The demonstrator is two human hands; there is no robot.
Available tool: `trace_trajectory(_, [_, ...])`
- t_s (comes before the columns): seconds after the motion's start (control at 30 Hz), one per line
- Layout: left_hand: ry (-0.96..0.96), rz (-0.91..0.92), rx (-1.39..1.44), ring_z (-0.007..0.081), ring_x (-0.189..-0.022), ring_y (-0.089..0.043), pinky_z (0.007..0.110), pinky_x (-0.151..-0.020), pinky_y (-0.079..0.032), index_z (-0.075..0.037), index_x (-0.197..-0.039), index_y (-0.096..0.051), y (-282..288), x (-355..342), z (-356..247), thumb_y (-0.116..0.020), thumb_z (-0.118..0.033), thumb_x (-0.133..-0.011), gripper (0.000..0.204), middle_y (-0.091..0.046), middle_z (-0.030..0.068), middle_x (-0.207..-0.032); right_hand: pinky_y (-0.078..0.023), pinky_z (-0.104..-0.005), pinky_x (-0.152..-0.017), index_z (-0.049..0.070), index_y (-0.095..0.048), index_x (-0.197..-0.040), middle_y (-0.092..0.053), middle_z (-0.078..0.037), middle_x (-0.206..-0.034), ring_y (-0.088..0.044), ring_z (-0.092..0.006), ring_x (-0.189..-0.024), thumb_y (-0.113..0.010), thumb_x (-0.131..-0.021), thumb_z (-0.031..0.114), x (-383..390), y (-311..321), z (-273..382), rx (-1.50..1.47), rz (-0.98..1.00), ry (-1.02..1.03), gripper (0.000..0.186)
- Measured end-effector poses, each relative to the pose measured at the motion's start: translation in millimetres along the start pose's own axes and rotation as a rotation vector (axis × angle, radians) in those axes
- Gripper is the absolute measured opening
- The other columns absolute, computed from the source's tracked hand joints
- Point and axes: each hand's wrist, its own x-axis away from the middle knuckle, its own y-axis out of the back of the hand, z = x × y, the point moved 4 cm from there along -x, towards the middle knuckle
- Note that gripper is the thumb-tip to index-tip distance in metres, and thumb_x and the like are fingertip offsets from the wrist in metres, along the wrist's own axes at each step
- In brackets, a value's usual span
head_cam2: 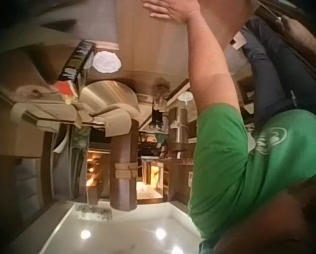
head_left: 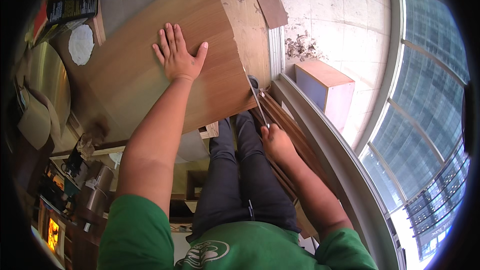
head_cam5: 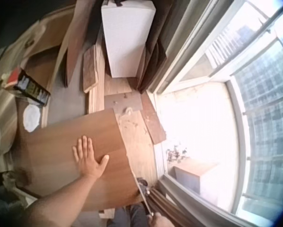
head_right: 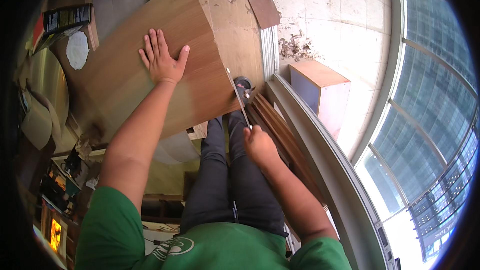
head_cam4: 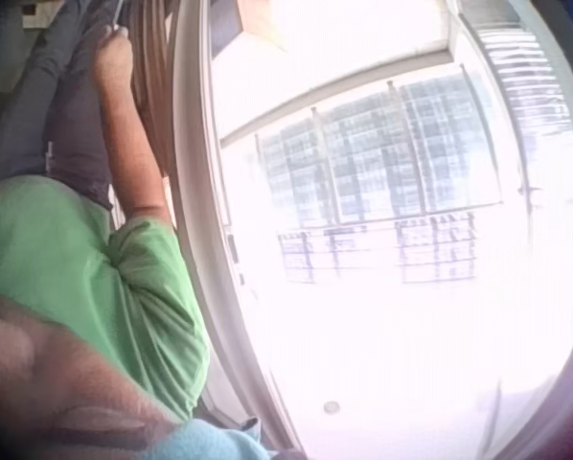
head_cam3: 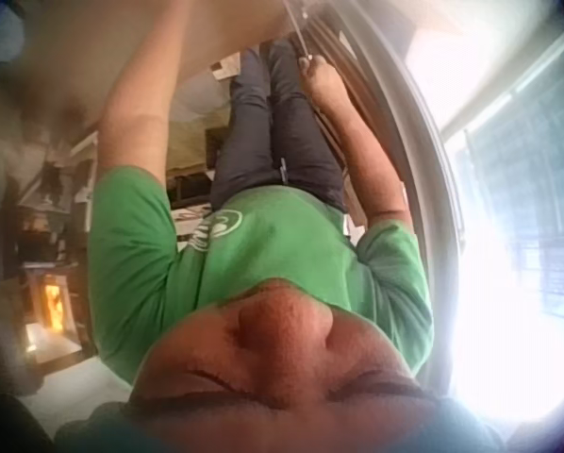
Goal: The person scores and cuts a laminate sheet using a utility knife while holding it steady against a wooden surface.
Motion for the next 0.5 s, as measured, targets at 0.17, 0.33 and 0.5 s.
trace_trajectory(0.17, [-0.012, 0.004, -0.007, 0.0298, -0.160, -0.011, 0.054, -0.128, -0.001, -0.010, -0.164, -0.022, 2, -3, -8, -0.055, -0.069, -0.090, 0.100, -0.017, 0.0097, -0.173, -0.053, -0.0585, -0.088, -0.004, -0.059, -0.105, -0.070, -0.033, -0.096, -0.067, -0.0518, -0.097, -0.046, -0.107, 0.037, -33, -33, -24, 0.037, 0.015, -0.034, 0.043])
trace_trajectory(0.33, [-0.027, -0.026, -0.014, 0.0309, -0.160, -0.011, 0.055, -0.127, -0.001, -0.010, -0.164, -0.022, -3, -5, 1, -0.055, -0.069, -0.091, 0.100, -0.017, 0.0109, -0.173, -0.053, -0.0573, -0.085, -0.004, -0.062, -0.100, -0.070, -0.032, -0.095, -0.067, -0.0516, -0.095, -0.048, -0.106, 0.038, -42, -25, -24, -0.016, -0.085, -0.080, 0.045])
trace_trajectory(0.5, [-0.012, 0.011, -0.001, 0.0304, -0.160, -0.009, 0.055, -0.127, 0.001, -0.009, -0.165, -0.021, 0, -1, -2, -0.053, -0.070, -0.090, 0.101, -0.016, 0.0109, -0.173, -0.055, -0.0505, -0.076, -0.002, -0.061, -0.098, -0.068, -0.031, -0.084, -0.067, -0.0500, -0.082, -0.059, -0.103, 0.039, -29, -8, -56, -0.294, -0.045, -0.159, 0.041])
